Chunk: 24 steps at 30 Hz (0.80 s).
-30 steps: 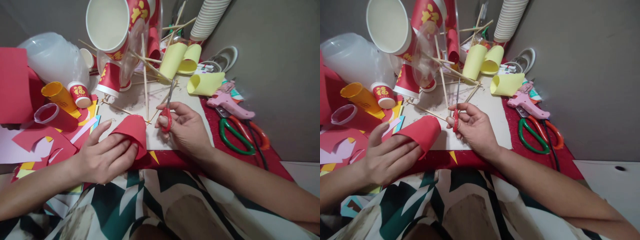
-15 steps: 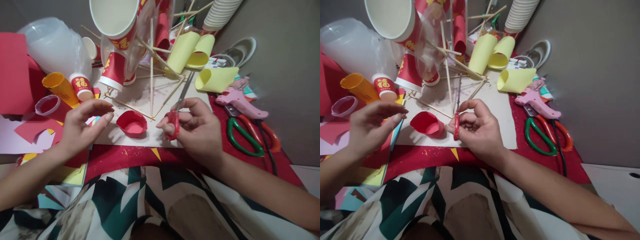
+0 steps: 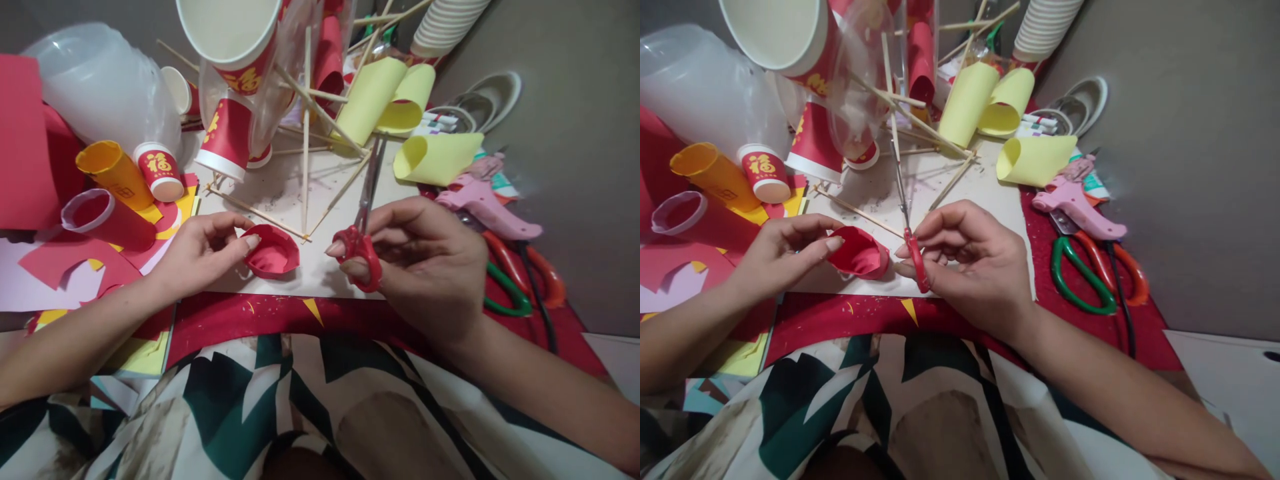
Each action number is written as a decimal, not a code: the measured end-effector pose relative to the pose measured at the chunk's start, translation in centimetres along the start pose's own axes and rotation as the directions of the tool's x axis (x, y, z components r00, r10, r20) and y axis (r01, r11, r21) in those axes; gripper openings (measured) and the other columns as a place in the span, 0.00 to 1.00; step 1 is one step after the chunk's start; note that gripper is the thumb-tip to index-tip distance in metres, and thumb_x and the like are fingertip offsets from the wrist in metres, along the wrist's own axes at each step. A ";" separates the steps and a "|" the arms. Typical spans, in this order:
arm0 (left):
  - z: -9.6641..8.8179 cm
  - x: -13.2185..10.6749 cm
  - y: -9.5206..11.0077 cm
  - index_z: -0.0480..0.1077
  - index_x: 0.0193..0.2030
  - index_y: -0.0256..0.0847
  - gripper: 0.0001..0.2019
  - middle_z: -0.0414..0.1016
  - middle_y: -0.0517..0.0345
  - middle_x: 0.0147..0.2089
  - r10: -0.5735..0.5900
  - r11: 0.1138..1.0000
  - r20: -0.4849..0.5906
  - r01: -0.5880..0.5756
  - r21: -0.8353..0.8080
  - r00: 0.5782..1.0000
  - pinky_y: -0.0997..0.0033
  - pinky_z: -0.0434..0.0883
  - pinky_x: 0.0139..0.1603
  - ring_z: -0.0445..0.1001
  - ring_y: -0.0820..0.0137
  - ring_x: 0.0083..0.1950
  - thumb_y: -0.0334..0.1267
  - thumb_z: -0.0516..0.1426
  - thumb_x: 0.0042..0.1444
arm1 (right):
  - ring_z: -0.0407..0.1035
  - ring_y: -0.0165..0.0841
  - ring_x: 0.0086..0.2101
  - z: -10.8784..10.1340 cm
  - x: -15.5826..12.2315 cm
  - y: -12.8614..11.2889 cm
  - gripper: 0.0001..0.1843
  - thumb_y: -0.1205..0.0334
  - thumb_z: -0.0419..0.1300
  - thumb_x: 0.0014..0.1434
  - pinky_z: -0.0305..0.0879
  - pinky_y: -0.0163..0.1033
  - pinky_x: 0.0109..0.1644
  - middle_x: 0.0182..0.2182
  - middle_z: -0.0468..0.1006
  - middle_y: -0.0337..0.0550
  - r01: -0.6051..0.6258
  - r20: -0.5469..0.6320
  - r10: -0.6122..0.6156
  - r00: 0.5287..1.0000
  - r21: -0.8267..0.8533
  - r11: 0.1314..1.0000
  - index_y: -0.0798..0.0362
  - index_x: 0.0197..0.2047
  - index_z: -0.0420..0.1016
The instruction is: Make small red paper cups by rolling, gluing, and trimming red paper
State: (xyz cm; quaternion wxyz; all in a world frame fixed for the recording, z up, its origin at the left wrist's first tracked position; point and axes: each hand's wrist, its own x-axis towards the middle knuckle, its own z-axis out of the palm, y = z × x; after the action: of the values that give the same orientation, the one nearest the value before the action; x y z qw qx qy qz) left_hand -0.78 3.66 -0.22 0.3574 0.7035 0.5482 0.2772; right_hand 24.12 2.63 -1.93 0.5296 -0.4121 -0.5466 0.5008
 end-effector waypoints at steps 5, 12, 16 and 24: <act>-0.5 -0.6 1.8 0.78 0.44 0.39 0.11 0.70 0.63 0.25 0.192 0.972 -0.226 -0.217 -0.093 0.955 0.77 0.66 0.26 0.66 0.77 0.25 0.42 0.65 0.57 | 0.66 0.24 0.21 0.2 0.0 -0.2 0.22 0.58 0.82 0.36 0.65 0.29 0.22 0.23 0.76 0.34 -0.121 0.115 0.118 0.986 0.023 0.992 0.49 0.29 0.75; 1.8 -2.0 5.4 0.77 0.46 0.39 0.10 0.70 0.64 0.25 0.184 0.921 0.195 -0.100 -0.377 0.963 0.78 0.64 0.23 0.66 0.78 0.23 0.40 0.65 0.60 | 0.65 0.24 0.22 0.4 -2.1 -0.1 0.15 0.61 0.78 0.46 0.63 0.29 0.23 0.25 0.73 0.34 -0.134 0.395 0.108 0.912 0.037 0.990 0.50 0.32 0.76; 2.6 -2.3 5.5 0.76 0.37 0.39 0.06 0.79 0.58 0.32 0.295 0.903 0.095 -0.245 -0.352 0.951 0.77 0.70 0.28 0.73 0.76 0.29 0.39 0.64 0.61 | 0.62 0.24 0.21 -0.2 -2.0 0.4 0.13 0.59 0.77 0.49 0.61 0.30 0.23 0.21 0.70 0.32 -0.115 0.419 0.138 0.897 -0.081 0.990 0.51 0.32 0.78; 1.6 -2.6 6.4 0.75 0.48 0.43 0.10 0.72 0.62 0.26 0.176 0.947 0.199 -0.111 -0.302 0.964 0.71 0.69 0.25 0.69 0.74 0.24 0.39 0.63 0.60 | 0.71 0.29 0.22 -1.0 -0.9 0.8 0.07 0.58 0.73 0.54 0.68 0.33 0.23 0.22 0.78 0.38 -0.355 0.744 0.220 0.631 0.026 0.934 0.51 0.29 0.83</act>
State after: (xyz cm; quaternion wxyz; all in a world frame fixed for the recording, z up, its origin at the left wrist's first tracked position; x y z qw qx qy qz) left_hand 3.53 -0.15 3.99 0.4941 0.7088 0.4054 0.2985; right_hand 25.18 1.99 -2.92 0.2133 -0.2133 -0.5940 0.7458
